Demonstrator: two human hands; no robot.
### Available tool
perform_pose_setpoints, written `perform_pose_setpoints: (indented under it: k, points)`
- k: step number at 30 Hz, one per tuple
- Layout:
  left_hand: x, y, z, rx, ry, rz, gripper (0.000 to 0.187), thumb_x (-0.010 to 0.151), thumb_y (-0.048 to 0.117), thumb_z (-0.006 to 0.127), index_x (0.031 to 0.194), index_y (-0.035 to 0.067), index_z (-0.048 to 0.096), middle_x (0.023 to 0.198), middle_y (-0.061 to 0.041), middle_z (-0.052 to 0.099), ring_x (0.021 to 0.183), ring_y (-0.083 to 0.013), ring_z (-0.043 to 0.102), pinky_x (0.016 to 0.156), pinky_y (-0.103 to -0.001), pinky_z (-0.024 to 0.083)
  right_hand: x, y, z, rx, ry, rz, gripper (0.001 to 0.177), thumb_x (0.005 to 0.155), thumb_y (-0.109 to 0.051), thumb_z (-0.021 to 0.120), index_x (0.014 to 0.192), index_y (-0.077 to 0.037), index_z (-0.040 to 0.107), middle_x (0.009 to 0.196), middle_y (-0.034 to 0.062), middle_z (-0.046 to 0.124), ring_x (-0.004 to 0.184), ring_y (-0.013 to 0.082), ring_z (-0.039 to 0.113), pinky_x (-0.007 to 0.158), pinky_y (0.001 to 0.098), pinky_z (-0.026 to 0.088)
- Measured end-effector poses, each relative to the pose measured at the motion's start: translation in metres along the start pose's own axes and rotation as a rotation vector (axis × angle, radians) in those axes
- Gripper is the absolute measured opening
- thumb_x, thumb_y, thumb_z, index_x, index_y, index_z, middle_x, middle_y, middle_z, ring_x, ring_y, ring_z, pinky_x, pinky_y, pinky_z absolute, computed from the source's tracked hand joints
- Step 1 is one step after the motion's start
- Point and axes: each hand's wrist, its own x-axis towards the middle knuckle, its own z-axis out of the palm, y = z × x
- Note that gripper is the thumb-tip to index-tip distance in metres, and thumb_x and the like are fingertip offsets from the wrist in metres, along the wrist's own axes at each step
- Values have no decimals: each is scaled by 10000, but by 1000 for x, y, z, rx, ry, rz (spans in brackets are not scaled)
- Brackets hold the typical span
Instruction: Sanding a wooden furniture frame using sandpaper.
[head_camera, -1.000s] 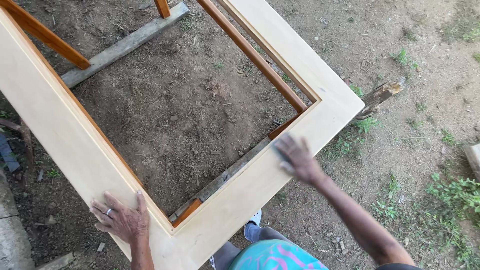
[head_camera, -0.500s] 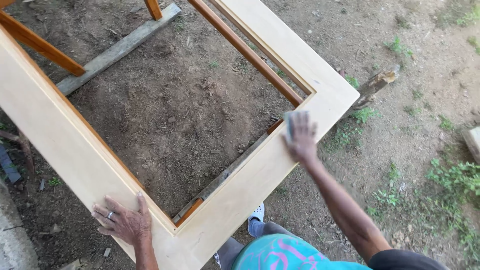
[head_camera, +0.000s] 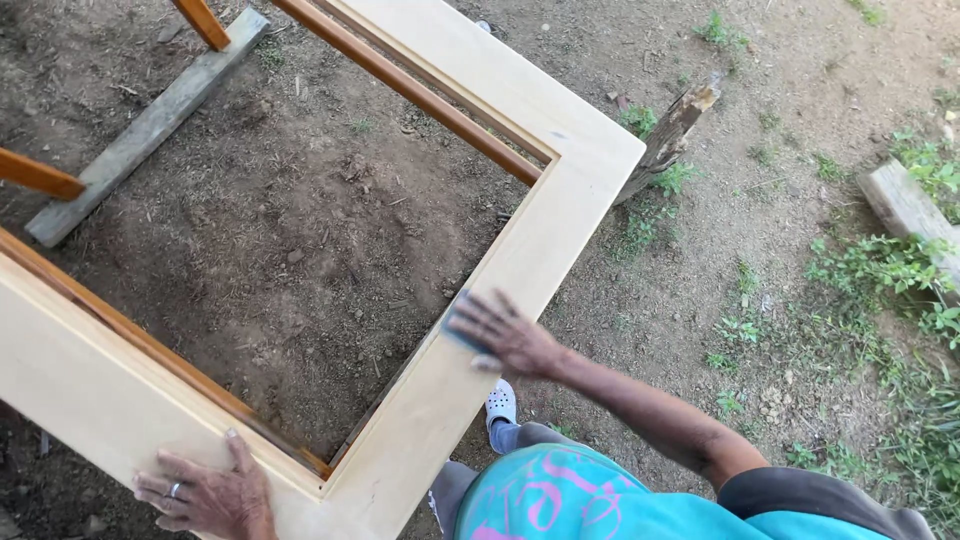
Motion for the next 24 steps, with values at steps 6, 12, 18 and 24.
perform_pose_setpoints:
  k: [6,12,18,24]
  points:
    - [2,4,-3,40,-21,15,1059,985,684,482,1689,-29,141,1728,-371,35,1629,-481,-9,1235,-740,83,2,118,-39,-48,-89,383,785,1017,-682,225,1661,-251,94,1741,48,-4,1586,238,-70,1249,557,-89]
    - [1,5,-2,-9,13,49,1060,1011,704,441,1701,-35,123,1731,-382,39,1626,-510,-16,1319,-681,71,9,190,-31,-32,147,673,790,1025,-698,249,1662,-251,114,1749,55,30,1622,249,-18,1283,581,-59]
    - [5,4,2,34,-20,-29,1050,967,687,457,1696,9,121,1730,-354,28,1631,-474,-18,1269,-703,72,22,124,-8,-147,256,720,794,1053,-650,293,1666,-183,104,1738,149,26,1593,334,-20,1232,645,-55]
    - [9,-4,13,19,-11,-14,1054,965,695,426,1693,8,94,1731,-349,-18,1622,-484,-50,1280,-700,47,4,-18,20,-42,178,151,807,1031,-667,329,1662,-180,199,1733,144,128,1606,328,53,1266,604,-41]
